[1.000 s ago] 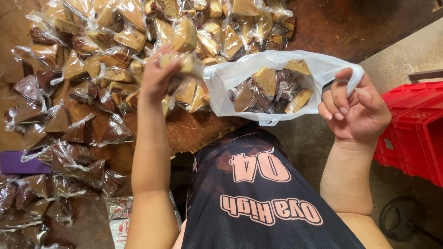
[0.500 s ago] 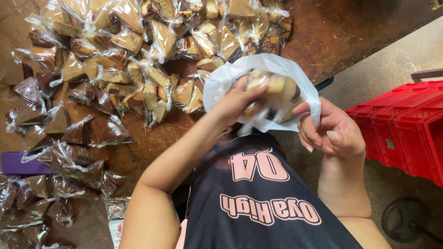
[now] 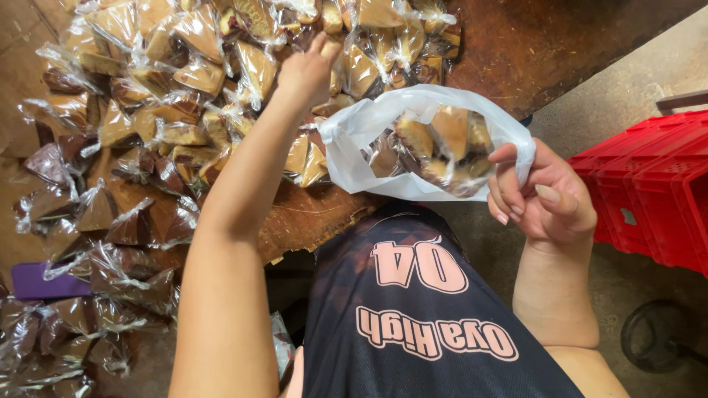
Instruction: The person places individual plastic-wrapped triangular pastries into a white plastic bag and ties the bag closed.
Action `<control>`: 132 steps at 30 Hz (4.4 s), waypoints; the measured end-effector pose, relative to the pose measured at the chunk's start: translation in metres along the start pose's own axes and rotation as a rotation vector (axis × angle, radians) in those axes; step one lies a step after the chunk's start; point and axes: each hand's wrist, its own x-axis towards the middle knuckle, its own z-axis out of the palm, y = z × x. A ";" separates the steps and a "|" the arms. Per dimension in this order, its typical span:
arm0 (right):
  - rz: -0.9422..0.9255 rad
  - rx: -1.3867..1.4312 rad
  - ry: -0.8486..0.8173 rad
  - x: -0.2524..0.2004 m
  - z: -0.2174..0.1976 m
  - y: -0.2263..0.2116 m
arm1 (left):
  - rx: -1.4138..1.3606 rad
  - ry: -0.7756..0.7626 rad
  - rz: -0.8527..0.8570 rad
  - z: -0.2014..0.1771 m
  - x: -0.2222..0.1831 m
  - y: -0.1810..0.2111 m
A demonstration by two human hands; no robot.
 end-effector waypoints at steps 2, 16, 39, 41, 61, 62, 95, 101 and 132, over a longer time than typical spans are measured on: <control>0.017 -0.009 0.016 0.003 0.005 0.004 | 0.028 0.014 0.063 0.017 0.013 -0.006; 0.004 0.015 0.003 0.009 0.000 0.006 | 0.084 0.091 0.111 0.028 0.012 -0.010; -0.012 0.041 0.020 0.013 -0.015 -0.009 | -0.437 -0.100 0.230 -0.071 -0.090 0.168; -0.053 0.019 0.065 0.009 -0.019 -0.010 | -0.272 -0.090 0.337 -0.061 -0.088 0.154; -0.121 -0.116 0.184 0.026 -0.027 -0.017 | -0.328 0.067 1.011 -0.090 -0.191 0.134; -0.127 -0.120 0.181 0.028 -0.027 -0.018 | -0.346 0.099 0.996 -0.091 -0.192 0.133; -0.583 -1.161 -0.157 0.082 0.011 -0.027 | -0.553 0.167 0.870 -0.173 -0.076 0.174; -0.755 -0.780 0.275 0.076 -0.012 0.029 | -0.512 0.305 0.833 -0.172 -0.081 0.168; -0.332 -1.832 -0.090 0.081 0.002 0.047 | -1.418 -0.496 -0.072 -0.067 -0.050 0.123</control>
